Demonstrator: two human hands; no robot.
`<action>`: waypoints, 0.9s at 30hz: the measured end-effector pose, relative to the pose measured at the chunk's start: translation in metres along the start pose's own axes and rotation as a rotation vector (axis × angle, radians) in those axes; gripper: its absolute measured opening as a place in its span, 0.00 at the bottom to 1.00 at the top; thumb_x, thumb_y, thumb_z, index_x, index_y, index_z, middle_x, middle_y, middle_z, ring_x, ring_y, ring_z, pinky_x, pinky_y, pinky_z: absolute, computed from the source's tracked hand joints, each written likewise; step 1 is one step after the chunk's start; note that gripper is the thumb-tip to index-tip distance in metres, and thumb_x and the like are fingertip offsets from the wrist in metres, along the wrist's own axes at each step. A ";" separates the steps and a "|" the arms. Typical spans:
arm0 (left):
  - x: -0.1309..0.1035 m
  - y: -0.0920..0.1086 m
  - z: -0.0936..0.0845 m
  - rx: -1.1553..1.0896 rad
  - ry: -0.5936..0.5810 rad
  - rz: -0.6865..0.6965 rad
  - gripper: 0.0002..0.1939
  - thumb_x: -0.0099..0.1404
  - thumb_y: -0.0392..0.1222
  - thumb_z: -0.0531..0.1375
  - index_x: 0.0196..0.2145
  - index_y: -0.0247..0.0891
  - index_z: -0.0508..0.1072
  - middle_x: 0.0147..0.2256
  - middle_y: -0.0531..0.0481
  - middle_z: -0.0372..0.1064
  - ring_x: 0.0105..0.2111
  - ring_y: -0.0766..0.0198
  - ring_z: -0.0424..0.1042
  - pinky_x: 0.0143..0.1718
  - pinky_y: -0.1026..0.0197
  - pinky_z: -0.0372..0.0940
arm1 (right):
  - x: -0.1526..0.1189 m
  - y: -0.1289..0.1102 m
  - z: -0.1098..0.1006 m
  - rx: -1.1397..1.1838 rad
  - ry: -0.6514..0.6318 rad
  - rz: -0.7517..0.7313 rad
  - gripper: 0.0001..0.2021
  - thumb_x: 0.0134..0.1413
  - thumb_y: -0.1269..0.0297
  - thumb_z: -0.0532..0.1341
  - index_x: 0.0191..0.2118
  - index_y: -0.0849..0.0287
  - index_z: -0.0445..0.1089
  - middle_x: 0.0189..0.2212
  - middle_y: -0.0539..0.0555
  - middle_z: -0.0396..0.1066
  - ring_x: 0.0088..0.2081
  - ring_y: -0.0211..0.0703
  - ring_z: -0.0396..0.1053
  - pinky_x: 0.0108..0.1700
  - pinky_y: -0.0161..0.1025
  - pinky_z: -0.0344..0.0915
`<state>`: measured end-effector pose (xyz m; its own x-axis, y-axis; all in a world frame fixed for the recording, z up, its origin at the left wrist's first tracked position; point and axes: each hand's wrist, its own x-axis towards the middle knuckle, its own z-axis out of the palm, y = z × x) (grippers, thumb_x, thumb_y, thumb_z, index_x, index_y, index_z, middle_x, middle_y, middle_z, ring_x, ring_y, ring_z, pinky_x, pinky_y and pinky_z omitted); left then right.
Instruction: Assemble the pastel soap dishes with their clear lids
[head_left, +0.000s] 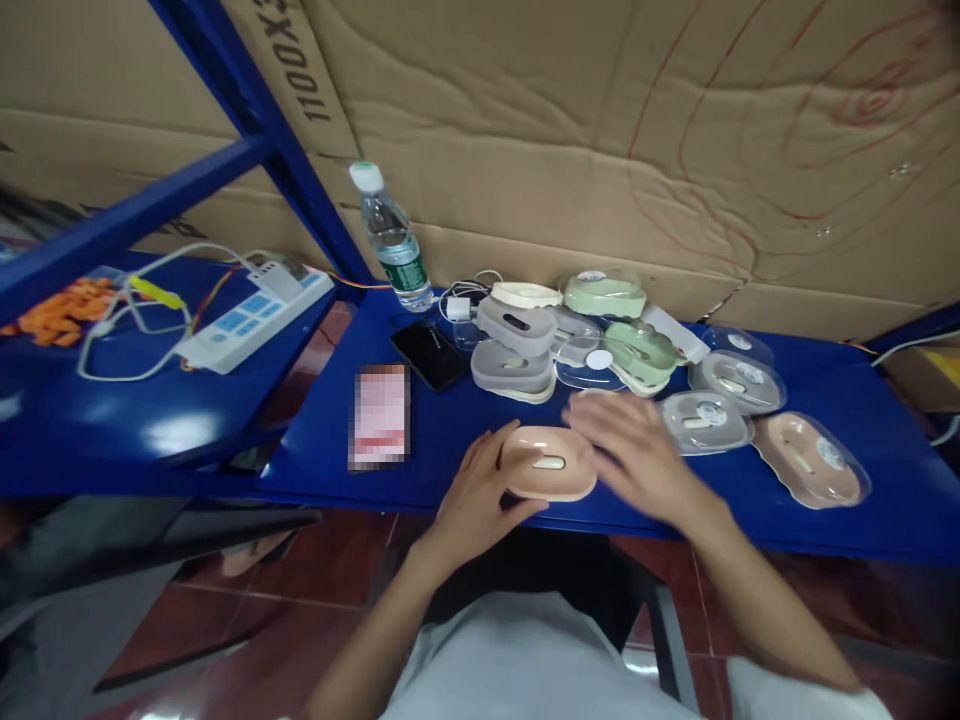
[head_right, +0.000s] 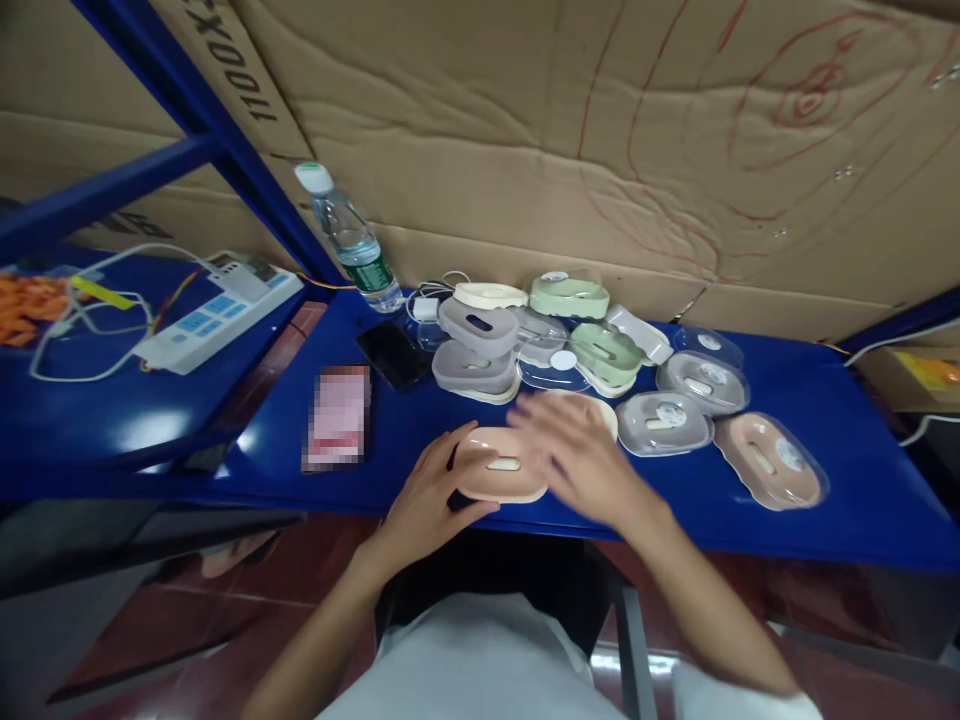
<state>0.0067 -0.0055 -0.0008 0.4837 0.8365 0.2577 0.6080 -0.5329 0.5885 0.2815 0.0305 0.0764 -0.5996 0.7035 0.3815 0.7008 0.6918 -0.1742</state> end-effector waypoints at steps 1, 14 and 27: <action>0.000 0.000 0.000 -0.018 0.009 -0.024 0.37 0.70 0.50 0.72 0.71 0.52 0.64 0.74 0.39 0.57 0.74 0.43 0.60 0.74 0.36 0.60 | -0.020 -0.015 0.011 0.037 -0.101 -0.014 0.25 0.79 0.52 0.56 0.74 0.49 0.62 0.71 0.54 0.69 0.71 0.52 0.65 0.69 0.56 0.61; -0.002 -0.002 0.005 -0.098 0.038 -0.091 0.59 0.63 0.56 0.76 0.78 0.51 0.45 0.73 0.38 0.61 0.73 0.43 0.63 0.75 0.37 0.58 | -0.055 -0.035 0.051 0.224 0.041 0.036 0.20 0.74 0.62 0.64 0.67 0.46 0.71 0.61 0.49 0.78 0.61 0.50 0.73 0.68 0.59 0.59; -0.006 -0.002 0.007 -0.001 0.090 0.058 0.24 0.71 0.48 0.71 0.62 0.50 0.75 0.70 0.42 0.63 0.70 0.45 0.65 0.70 0.39 0.66 | 0.070 0.060 -0.014 -0.053 0.234 0.157 0.19 0.79 0.49 0.55 0.58 0.53 0.77 0.56 0.54 0.81 0.60 0.49 0.73 0.66 0.56 0.59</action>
<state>0.0068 -0.0108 -0.0085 0.4590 0.8126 0.3591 0.5799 -0.5802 0.5718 0.2866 0.1189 0.1050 -0.3808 0.7407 0.5534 0.8011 0.5632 -0.2026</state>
